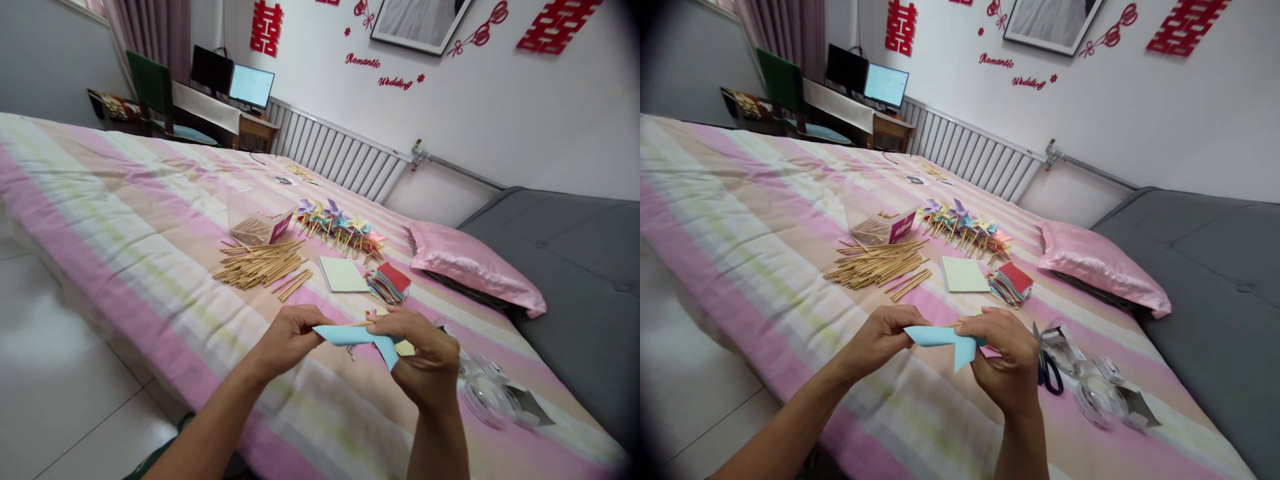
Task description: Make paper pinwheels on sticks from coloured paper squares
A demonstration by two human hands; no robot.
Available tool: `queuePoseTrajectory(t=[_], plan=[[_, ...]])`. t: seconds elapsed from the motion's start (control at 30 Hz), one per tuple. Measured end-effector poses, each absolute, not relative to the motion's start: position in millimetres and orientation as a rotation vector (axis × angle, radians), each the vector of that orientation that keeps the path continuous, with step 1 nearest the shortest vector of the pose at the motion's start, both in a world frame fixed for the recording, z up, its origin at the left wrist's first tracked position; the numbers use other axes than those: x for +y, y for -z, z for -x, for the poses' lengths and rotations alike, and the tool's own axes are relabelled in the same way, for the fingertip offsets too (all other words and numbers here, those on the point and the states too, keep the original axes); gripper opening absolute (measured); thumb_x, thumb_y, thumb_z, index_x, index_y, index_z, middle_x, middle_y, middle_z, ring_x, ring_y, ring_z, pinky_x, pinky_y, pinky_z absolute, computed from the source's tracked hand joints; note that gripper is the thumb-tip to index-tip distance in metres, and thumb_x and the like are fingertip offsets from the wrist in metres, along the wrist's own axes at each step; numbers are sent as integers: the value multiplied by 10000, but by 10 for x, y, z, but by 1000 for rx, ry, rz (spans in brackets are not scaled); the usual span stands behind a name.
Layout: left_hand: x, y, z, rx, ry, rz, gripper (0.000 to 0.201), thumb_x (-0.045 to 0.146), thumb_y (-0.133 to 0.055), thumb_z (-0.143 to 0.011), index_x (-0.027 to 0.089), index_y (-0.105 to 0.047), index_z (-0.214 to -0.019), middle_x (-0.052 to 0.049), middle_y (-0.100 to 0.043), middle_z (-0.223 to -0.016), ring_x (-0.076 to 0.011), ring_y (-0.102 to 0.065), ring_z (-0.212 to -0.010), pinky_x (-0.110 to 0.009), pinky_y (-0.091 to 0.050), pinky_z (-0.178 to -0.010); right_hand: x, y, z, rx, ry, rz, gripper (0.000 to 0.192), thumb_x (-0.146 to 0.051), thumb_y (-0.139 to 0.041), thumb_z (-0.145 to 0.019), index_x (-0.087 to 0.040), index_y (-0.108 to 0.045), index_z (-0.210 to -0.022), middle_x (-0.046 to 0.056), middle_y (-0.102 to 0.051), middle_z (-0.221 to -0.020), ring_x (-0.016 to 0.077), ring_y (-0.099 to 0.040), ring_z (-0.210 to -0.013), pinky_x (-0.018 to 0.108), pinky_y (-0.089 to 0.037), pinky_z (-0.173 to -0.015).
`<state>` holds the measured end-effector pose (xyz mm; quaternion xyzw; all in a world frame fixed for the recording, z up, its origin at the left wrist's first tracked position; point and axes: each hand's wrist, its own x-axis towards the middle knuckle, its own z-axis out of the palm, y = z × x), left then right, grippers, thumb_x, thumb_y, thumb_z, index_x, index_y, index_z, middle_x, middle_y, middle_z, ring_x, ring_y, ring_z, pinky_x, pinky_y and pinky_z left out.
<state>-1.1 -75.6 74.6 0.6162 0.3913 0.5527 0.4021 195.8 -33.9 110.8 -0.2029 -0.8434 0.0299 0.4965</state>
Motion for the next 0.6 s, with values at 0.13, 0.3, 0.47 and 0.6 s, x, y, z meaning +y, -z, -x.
queuePoseTrajectory(t=[0.13, 0.3, 0.47, 0.6], plan=[[-760, -755, -2, 988, -1383, -1537, 182, 149, -558, -722, 142, -740, -721, -19, -561, -598, -104, -479, -555, -221, -351, -540, -346, -1114, -1952, -2049, -62, 524, 255, -62, -651, -674, -265, -640, -826, -31, -718, -706, 175, -671, -636, 424, -496, -845], [-764, -754, -17, 1007, -1356, -1504, 170, 170, -580, -710, 142, -742, -754, -27, -581, -642, -110, -478, -581, -223, -346, -547, -351, -1106, -1942, -2030, -23, 583, 216, -112, -676, -680, -262, -610, -821, -32, -707, -714, 182, -662, -673, 445, -465, -899], [-750, -703, -52, 1083, -1266, -1435, 215, 265, -566, -753, 110, -710, -793, -34, -587, -661, -112, -481, -569, -223, -355, -533, -328, -1105, -1928, -1951, -263, 857, 98, -226, -682, -721, -221, -611, -788, 4, -682, -729, 181, -640, -677, 368, -514, -753], [-714, -647, -58, 1218, -1144, -1506, 288, 330, -499, -813, 126, -698, -854, -30, -604, -676, -107, -470, -536, -223, -349, -518, -258, -1086, -1956, -1795, -641, 1063, 217, -311, -711, -703, -178, -623, -850, 42, -695, -772, 203, -657, -717, 310, -523, -646]])
